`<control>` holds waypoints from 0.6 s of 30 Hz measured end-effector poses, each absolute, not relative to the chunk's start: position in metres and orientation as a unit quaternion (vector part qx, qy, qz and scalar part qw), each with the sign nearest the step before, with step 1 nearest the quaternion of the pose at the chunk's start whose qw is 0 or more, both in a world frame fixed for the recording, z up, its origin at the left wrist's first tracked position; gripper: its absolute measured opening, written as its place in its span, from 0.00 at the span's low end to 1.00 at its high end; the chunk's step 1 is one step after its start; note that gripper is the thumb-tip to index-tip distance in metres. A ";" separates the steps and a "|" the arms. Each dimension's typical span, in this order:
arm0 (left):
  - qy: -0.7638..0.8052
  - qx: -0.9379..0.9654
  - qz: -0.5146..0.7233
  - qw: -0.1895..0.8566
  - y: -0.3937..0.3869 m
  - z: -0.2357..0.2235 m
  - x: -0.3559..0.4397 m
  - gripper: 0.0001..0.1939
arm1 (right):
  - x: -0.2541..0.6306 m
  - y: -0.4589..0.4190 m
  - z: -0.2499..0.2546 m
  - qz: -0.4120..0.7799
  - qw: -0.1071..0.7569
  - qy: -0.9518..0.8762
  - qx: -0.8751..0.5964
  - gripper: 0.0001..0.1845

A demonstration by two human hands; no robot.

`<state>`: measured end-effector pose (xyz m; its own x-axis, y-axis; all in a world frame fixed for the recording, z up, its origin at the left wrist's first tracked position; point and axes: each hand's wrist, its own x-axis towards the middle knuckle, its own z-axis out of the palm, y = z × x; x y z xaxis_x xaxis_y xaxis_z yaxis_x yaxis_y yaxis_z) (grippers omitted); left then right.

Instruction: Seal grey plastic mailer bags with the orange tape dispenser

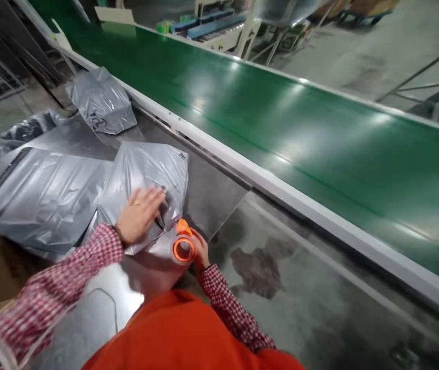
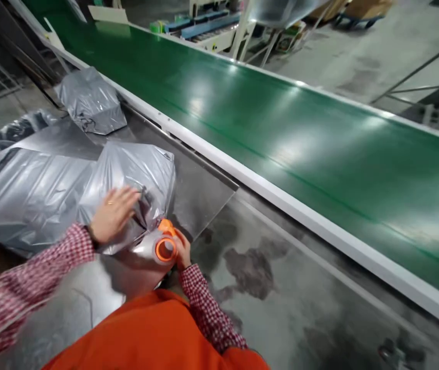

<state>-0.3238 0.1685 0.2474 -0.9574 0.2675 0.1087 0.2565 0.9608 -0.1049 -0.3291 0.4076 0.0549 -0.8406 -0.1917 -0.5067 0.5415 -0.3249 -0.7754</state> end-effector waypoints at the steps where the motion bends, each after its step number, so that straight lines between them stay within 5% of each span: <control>1: -0.987 -0.094 0.059 0.116 0.143 0.253 -0.299 0.25 | -0.336 0.408 0.056 -0.795 0.234 0.536 0.163 0.30; 2: -0.982 -0.057 0.078 0.163 0.118 0.256 -0.274 0.27 | -0.344 0.409 0.057 -0.793 0.238 0.538 0.162 0.28; 7: -0.976 -0.150 0.144 0.056 0.079 0.223 -0.208 0.31 | -0.423 0.401 0.067 -0.784 0.256 0.553 0.119 0.21; 13: -0.983 -0.144 0.112 -0.021 0.145 0.191 -0.304 0.31 | -0.540 0.352 0.091 -0.758 0.273 0.590 0.045 0.12; 18: -0.990 -0.098 0.097 -0.012 0.158 0.178 -0.324 0.29 | -0.513 0.365 0.090 -0.766 0.260 0.587 0.031 0.16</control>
